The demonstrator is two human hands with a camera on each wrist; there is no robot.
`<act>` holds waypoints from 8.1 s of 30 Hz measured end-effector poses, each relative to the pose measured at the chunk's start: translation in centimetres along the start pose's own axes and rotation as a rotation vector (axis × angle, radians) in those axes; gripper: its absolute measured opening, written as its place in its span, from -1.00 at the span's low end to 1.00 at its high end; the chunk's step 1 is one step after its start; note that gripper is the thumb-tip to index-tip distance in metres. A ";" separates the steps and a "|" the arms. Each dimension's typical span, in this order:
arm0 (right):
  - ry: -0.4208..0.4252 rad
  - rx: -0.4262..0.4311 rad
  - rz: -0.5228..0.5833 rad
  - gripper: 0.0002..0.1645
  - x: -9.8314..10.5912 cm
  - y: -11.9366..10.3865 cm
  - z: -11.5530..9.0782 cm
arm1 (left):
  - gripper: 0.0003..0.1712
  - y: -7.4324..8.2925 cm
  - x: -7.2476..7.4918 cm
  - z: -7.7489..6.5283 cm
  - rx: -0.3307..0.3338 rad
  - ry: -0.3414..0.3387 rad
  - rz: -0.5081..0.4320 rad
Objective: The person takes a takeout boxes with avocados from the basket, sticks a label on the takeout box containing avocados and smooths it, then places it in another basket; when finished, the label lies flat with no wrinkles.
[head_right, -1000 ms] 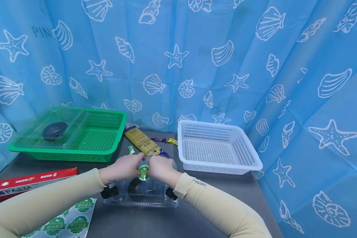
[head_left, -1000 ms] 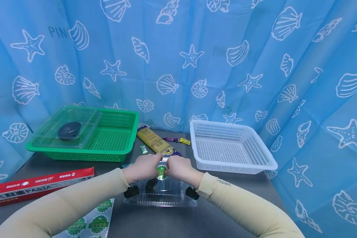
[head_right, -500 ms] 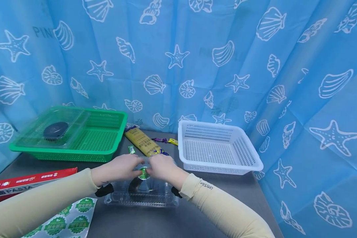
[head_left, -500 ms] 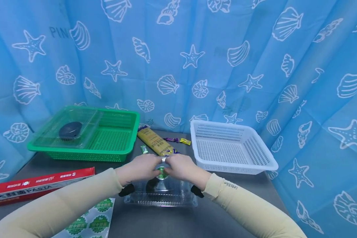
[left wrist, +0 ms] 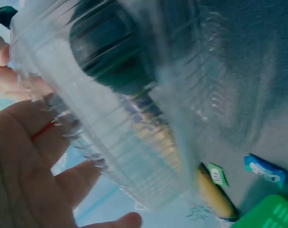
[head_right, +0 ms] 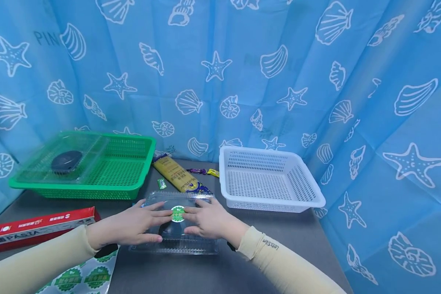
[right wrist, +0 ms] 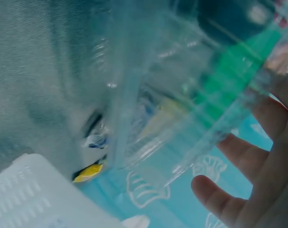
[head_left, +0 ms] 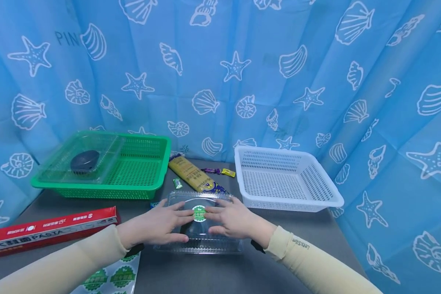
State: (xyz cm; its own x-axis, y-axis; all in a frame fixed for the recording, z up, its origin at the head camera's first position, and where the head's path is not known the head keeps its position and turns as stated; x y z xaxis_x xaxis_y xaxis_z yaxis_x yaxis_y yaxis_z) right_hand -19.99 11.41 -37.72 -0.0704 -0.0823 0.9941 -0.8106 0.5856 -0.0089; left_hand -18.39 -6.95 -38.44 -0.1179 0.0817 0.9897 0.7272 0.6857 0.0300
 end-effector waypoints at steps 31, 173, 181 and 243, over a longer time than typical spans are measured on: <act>0.814 -0.667 1.620 -0.13 -7.9 0.9 -4.3 | -0.24 -0.8 -6.6 -3.0 0.695 0.484 -1.091; 0.684 -0.163 1.547 -0.33 5.3 9.3 -8.2 | -0.34 -10.1 -5.7 -2.7 0.996 0.982 -1.480; 0.752 -0.385 1.399 -0.35 7.2 14.8 -9.6 | -0.33 -10.4 -6.2 -2.8 1.018 0.973 -1.488; 0.363 -0.995 1.317 -0.27 -0.1 24.0 -11.0 | -0.17 -15.2 -13.4 -0.3 0.965 1.116 -1.433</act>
State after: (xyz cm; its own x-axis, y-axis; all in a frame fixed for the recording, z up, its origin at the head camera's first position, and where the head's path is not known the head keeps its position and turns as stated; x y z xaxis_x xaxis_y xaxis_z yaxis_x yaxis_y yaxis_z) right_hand -33.03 34.33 -36.90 -0.1092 0.9342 0.3397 0.3499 0.3560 -0.8665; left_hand -27.64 -18.69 -52.07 0.4889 -0.8722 -0.0153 -0.0478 -0.0443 0.9979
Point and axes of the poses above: each hand's wrist, its own z-axis towards the middle knuckle, its own x-axis out of the back of the hand, y = z × x, the point moved 4 cm from there along z, towards the middle knuckle, and after that the axes turned 8 degrees about z, right-handed, at the moved point
